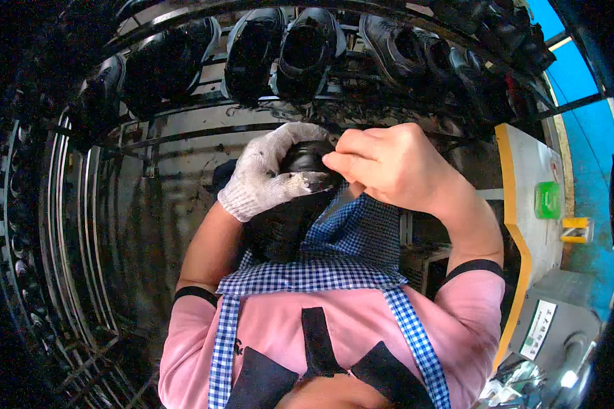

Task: The recorder is cleaning or applying a finish to the edges of leather shoes in a factory setting.

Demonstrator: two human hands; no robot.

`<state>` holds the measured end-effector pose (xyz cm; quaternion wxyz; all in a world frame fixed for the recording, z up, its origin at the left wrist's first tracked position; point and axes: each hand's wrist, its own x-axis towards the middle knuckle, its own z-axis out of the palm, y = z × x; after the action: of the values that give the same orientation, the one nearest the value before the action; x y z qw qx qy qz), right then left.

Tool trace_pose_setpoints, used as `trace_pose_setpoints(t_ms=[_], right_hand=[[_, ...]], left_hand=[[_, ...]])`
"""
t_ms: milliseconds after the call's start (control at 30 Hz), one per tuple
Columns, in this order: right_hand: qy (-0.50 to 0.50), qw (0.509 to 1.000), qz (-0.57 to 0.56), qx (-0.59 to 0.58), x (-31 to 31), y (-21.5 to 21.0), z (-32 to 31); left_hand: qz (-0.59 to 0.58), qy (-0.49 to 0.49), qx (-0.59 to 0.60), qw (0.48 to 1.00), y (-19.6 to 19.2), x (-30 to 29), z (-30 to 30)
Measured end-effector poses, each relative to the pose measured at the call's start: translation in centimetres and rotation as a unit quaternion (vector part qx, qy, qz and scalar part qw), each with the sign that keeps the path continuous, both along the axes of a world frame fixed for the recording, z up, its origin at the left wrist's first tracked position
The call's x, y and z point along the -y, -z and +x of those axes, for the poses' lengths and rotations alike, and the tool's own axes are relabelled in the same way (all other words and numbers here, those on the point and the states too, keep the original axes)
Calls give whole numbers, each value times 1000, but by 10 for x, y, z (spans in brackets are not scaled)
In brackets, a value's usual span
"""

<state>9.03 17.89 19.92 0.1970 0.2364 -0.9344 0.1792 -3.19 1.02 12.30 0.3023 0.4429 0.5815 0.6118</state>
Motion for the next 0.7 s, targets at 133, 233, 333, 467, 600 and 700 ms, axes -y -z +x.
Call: trace_pose_setpoints(t_ms=[133,233,333,467,600,700], right_hand=[[-10,981,190,40,6,-15,1],[-23,962,256,95,11,-22,2],[-37,944,300,131,18,-18,3],[-49,949,250,186,13,7,4],[-59,987,91,123,4,21,6],[-53,993,-17,100,1,26,10]], left_hand=[[26,34,-5,999,11,-4,4],[23,69,-5,997,10,-7,9],[-11,87,-88,992,18,-7,10],[-12,104,-113,988,29,-6,14],[-2,121,-19,992,30,-3,14],[24,123,-18,992,32,-1,12]])
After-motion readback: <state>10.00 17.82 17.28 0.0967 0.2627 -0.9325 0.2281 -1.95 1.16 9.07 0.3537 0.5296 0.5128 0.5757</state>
